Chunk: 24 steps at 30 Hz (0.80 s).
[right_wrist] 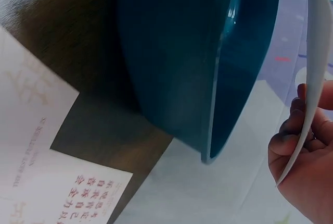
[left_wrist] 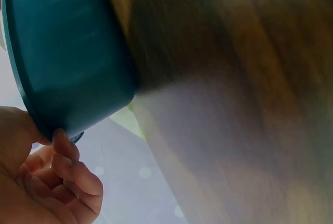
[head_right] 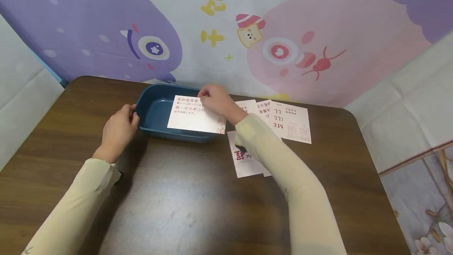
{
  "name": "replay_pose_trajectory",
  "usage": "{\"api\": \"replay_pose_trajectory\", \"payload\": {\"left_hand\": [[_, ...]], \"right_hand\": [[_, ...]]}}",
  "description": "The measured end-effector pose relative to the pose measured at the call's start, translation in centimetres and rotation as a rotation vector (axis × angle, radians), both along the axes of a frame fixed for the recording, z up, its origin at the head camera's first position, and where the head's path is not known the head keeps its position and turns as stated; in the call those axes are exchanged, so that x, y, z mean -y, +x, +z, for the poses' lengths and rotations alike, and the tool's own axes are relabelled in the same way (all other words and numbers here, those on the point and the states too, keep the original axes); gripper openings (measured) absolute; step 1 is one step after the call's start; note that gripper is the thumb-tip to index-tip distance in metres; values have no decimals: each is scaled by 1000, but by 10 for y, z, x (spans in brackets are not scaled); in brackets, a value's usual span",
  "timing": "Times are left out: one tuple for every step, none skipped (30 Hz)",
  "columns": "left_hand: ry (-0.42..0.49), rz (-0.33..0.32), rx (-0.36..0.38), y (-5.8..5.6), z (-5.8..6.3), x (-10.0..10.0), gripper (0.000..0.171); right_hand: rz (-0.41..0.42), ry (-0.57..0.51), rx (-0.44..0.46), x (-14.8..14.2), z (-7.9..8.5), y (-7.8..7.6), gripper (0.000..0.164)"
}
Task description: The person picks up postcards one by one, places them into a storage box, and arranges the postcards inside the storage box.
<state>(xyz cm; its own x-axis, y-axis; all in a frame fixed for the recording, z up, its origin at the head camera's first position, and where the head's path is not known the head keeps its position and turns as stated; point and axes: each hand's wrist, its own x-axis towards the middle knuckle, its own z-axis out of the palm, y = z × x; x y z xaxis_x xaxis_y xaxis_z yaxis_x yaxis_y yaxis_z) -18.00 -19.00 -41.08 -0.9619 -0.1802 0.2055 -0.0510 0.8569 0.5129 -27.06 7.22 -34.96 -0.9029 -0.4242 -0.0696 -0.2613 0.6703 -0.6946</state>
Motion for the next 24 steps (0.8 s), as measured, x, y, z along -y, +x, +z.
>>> {"api": "replay_pose_trajectory", "payload": {"left_hand": [[0,1,-1,0,0,0,31],[-1,2,-1,0,0,0,31],[-1,2,1,0,0,0,31],[-1,3,4,0,0,0,31],[0,4,8,0,0,0,32],[1,5,11,1,0,0,32],[1,5,13,1,0,0,32],[2,7,13,1,0,0,32],[1,7,13,1,0,0,32],[1,8,10,1,0,0,32],[1,9,8,1,-1,0,32],[1,8,4,1,-1,0,32],[0,8,0,1,-1,0,32],[-1,9,-2,1,-1,0,31],[-2,8,-5,1,0,0,31],[-1,8,-7,0,-1,0,31],[-1,8,-8,0,-1,0,31],[0,9,-11,0,-1,0,31],[0,10,-12,0,-1,0,31],[2,11,-15,0,-1,0,31],[3,12,-17,0,-1,-1,31],[3,12,-17,0,-1,-1,31],[4,10,-17,0,-1,-1,31],[4,9,-17,0,0,-1,32]], "right_hand": [[5,3,-10,2,0,0,30],[11,5,-16,4,0,-1,30],[15,8,-21,5,-1,-1,30],[19,9,-26,7,-1,-1,30],[20,11,-30,8,-2,-2,29],[21,11,-31,9,-3,-3,29],[21,12,-33,10,-4,-3,29],[20,12,-33,12,-4,-4,29],[19,15,-36,13,-5,-4,29],[20,15,-40,14,-6,-5,28],[20,15,-43,15,-7,-6,28],[22,14,-45,16,-8,-6,28],[25,11,-45,17,-8,-7,28],[27,9,-44,18,-9,-8,28],[30,9,-42,19,-9,-8,28],[32,10,-42,21,-10,-9,28],[34,13,-44,22,-10,-9,28],[38,14,-43,24,-10,-10,28],[40,18,-45,25,-11,-10,28],[42,21,-47,27,-11,-10,28],[47,24,-52,28,-11,-11,28],[50,22,-55,29,-12,-11,28],[52,20,-56,30,-12,-11,28],[53,20,-57,31,-12,-11,28]]}}
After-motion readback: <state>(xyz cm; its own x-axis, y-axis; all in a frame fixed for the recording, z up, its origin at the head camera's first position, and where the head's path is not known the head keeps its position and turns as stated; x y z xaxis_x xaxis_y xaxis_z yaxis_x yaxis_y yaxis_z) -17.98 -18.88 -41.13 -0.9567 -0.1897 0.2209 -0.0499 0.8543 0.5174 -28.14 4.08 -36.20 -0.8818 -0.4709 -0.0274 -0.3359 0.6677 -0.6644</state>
